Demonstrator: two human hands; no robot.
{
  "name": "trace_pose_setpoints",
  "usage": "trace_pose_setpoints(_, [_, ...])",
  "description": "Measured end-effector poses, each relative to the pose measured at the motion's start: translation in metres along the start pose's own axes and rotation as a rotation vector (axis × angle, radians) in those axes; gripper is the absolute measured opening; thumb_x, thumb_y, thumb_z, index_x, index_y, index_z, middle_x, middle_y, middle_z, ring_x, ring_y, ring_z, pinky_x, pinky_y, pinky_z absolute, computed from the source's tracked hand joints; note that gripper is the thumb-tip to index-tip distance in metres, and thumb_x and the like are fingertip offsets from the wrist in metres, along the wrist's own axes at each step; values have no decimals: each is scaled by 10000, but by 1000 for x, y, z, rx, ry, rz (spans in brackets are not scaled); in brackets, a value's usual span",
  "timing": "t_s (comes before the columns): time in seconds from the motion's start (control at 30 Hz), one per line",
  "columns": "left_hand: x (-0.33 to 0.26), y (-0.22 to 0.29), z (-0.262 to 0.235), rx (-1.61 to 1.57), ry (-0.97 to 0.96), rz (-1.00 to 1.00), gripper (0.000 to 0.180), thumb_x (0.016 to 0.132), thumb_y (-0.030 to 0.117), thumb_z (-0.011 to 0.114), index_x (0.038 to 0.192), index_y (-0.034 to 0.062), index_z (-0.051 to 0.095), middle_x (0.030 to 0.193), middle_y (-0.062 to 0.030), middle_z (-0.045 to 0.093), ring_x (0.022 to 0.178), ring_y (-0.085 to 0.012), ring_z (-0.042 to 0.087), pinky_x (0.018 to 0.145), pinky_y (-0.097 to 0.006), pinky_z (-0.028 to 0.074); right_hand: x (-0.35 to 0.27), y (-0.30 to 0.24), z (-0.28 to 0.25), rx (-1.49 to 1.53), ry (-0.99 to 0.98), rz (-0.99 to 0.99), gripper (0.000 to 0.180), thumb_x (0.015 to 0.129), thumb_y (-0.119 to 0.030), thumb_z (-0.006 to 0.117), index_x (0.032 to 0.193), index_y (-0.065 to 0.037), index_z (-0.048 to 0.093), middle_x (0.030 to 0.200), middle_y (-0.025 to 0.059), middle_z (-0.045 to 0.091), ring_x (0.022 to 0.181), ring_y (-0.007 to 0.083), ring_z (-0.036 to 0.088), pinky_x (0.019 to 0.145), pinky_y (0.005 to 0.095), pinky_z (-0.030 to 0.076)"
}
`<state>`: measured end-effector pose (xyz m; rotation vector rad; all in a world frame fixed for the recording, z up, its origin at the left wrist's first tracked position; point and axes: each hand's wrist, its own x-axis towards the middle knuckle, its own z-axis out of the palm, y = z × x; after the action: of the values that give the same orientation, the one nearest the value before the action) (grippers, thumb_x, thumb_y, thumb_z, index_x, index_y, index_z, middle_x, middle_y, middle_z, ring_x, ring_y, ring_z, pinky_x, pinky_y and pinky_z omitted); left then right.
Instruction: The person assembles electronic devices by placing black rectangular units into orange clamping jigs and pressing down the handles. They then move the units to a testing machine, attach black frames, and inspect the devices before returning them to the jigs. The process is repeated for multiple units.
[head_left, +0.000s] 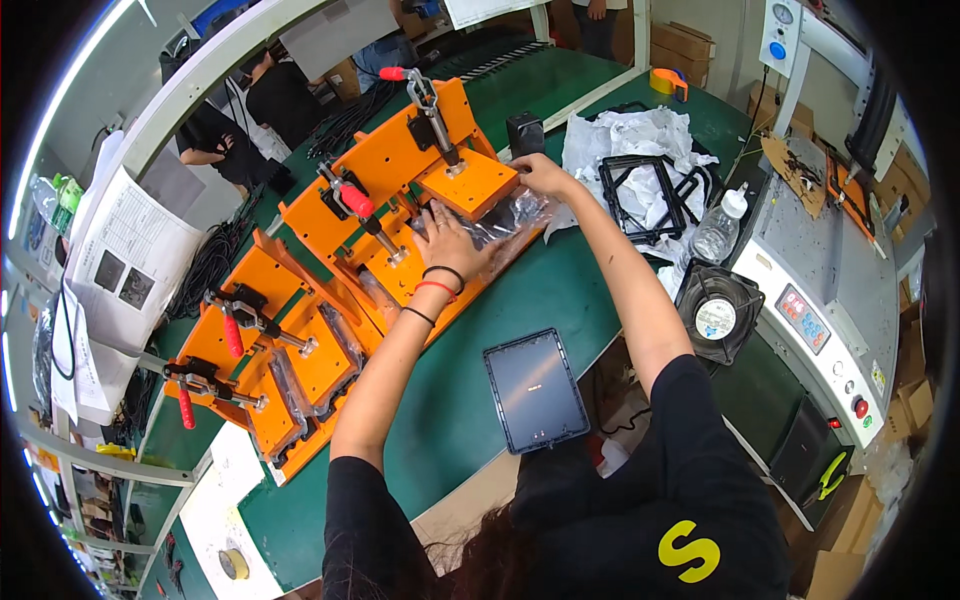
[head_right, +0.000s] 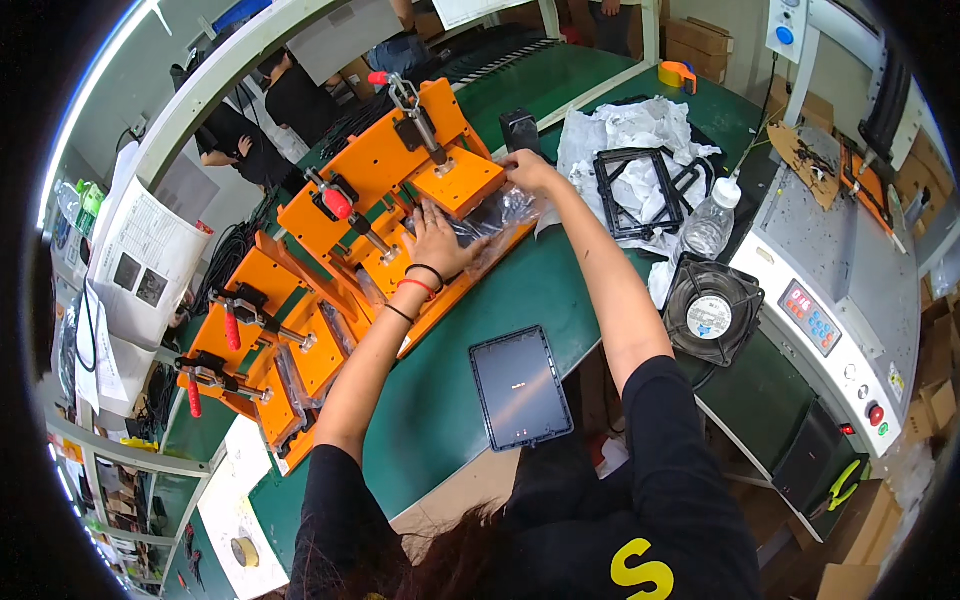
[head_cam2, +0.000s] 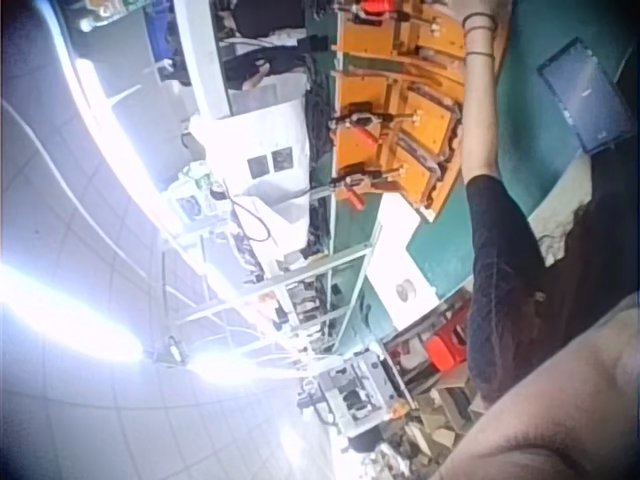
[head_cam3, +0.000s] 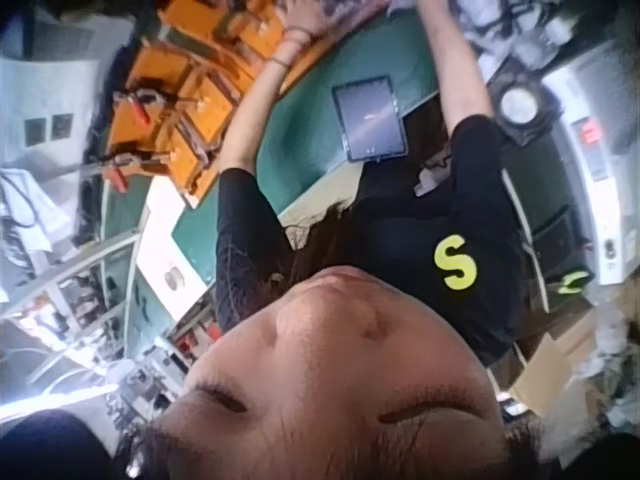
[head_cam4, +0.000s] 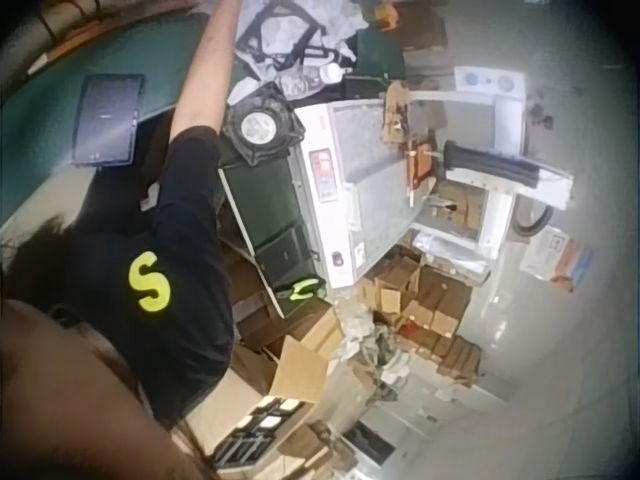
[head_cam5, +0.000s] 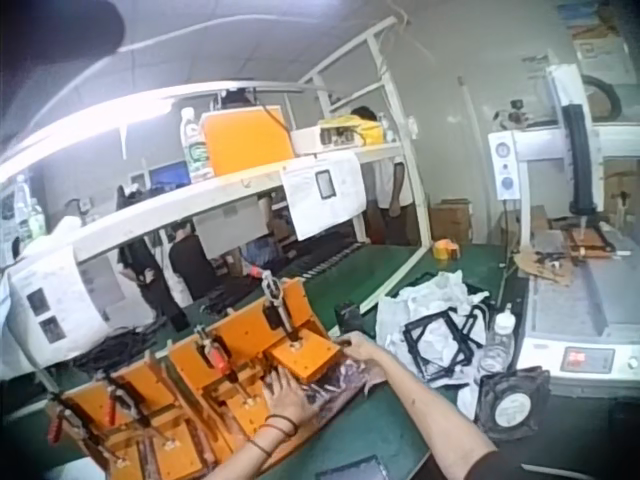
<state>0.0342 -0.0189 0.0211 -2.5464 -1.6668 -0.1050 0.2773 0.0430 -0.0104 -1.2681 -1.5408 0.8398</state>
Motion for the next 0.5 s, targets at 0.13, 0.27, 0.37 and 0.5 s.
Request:
trace_pose_setpoints(0.13, [18,-3,6,-58,55,-94,1173,746,768,490,1446,-103,133,1546,-213,121,1417,-388,131,1122,-526,143,-4,0,14,-254,278,-253,351,840,-70,565,1187,-18,585,1097,183,619,1009,309,610,888,357,474])
trace_pose_setpoints(0.27, [31,-17,4,-30,-99,-196,1149,765,747,482,1441,-112,128,1538,-234,130,1417,-388,128,1123,-522,134,-20,-9,17,-351,317,-164,392,835,-81,578,1216,-17,508,1051,200,611,972,308,620,851,375,491])
trace_pose_setpoints(0.37, [38,-29,2,-4,-141,-245,1109,782,716,490,1434,-115,154,1524,-257,152,1408,-416,144,1108,-531,163,-21,-10,11,-53,130,2,400,816,-41,574,1207,-2,498,980,194,632,879,274,648,770,361,518])
trace_pose_setpoints(0.5, [23,-15,6,15,88,-123,1029,797,638,538,1404,-132,227,1477,-274,247,1376,-415,207,1097,-514,179,-21,7,15,107,110,-42,435,789,2,568,1219,10,499,880,161,662,783,238,659,678,322,519])
